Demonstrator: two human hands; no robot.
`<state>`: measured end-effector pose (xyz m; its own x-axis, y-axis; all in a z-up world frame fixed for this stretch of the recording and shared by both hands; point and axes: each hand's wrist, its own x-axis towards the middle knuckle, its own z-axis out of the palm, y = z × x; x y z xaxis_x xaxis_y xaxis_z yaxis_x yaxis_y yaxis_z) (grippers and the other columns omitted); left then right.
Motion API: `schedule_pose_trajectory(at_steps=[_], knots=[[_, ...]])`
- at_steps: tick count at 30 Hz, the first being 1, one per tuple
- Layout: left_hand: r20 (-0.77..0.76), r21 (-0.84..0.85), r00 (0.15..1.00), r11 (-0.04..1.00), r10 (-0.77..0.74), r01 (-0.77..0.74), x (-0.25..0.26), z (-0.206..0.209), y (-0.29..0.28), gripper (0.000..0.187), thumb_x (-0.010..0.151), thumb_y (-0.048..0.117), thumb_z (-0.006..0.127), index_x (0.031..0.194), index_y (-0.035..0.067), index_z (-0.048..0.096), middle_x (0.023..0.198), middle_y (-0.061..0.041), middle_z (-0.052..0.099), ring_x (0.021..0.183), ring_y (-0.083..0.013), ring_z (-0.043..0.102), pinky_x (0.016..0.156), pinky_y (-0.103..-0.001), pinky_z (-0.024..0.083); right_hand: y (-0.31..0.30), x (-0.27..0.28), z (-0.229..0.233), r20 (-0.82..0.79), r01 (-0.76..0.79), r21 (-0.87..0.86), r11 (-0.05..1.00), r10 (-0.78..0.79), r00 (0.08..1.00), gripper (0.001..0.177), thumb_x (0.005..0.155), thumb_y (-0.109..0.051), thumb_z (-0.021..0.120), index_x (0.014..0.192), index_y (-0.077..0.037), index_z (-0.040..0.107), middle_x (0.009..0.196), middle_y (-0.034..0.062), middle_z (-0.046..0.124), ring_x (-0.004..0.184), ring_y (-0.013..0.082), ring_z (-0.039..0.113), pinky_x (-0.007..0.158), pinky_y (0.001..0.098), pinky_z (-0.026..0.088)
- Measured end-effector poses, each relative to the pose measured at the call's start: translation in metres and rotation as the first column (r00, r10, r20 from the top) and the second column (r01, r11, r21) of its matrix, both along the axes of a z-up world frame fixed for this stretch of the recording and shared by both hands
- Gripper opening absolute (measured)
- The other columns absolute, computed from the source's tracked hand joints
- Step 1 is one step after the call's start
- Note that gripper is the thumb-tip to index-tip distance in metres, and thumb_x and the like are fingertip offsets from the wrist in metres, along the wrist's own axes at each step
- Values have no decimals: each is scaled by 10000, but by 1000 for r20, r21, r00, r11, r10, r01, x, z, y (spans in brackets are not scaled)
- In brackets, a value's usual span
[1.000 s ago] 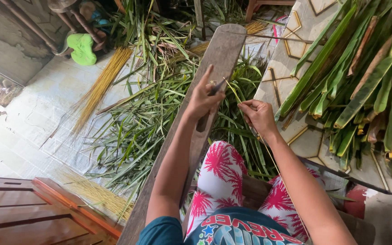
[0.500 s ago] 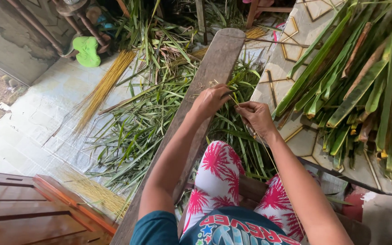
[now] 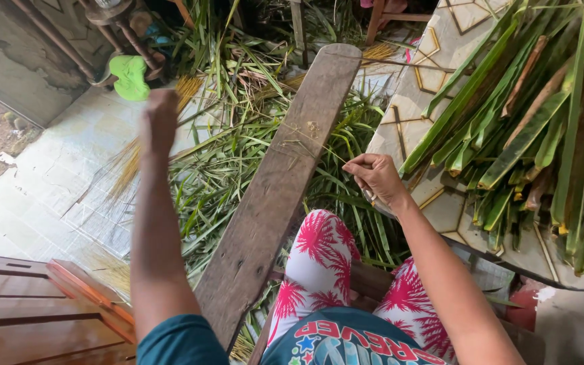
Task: Stripping the leafy part from palm frond ribs using a small knife
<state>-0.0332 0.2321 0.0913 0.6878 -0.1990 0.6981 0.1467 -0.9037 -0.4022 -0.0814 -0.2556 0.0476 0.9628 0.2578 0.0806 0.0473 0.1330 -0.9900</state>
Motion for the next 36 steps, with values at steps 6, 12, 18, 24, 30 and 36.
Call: schedule_pose_trajectory(at_steps=[6, 12, 18, 24, 30, 36], knots=[[93, -478, 968, 863, 233, -162, -102, 27, 83, 76, 909, 44, 754, 921, 12, 686, 799, -135, 674, 573, -237, 680, 519, -383, 589, -15, 2, 5, -4, -135, 46, 990, 135, 991, 90, 836, -80, 719, 905, -24, 732, 588, 24, 638, 414, 43, 488, 372, 157, 387], [-234, -572, 778, 565, 583, -595, -181, -82, 136, 121, 980, 192, 616, 958, 86, 562, 785, -126, 628, 717, -365, 714, 600, -492, 593, -11, 10, -14, -51, 1, 65, 998, 3, 999, 82, 866, -49, 715, 926, -2, 687, 442, 105, 487, 311, 98, 423, 278, 187, 314], [-411, -777, 686, 163, 601, -608, -276, -167, 116, 209, 841, 189, 703, 867, -19, 706, 773, -260, 675, 795, -446, 687, 640, -551, 572, -6, -1, 1, -3, 2, 36, 999, -2, 1000, 82, 894, -72, 698, 928, 1, 682, 429, 112, 465, 283, 105, 394, 254, 187, 297], [-546, -816, 652, -157, 526, -556, -322, -206, 96, 208, 683, -9, 707, 891, -16, 704, 816, -245, 683, 871, -426, 683, 690, -529, 549, -4, -1, -2, 32, 5, 8, 1000, -5, 999, 98, 903, -86, 702, 917, 9, 682, 429, 121, 473, 267, 116, 384, 236, 199, 305], [-574, -819, 509, -464, 642, -339, -338, -197, 102, 307, 829, 80, 720, 1024, -135, 622, 822, -232, 667, 582, -307, 661, 471, -393, 561, -3, -5, 0, 49, 30, -3, 1000, -30, 998, 81, 891, -73, 685, 909, 7, 686, 427, 107, 478, 305, 99, 397, 266, 190, 289], [-677, -712, 527, -274, 514, -647, -313, -188, 90, 384, 840, 237, 614, 1039, -84, 680, 981, -232, 676, 848, -340, 624, 691, -431, 517, 0, -3, -1, 81, 43, -23, 999, -41, 996, 72, 880, -58, 684, 886, 13, 691, 428, 95, 490, 321, 78, 400, 282, 179, 290]])
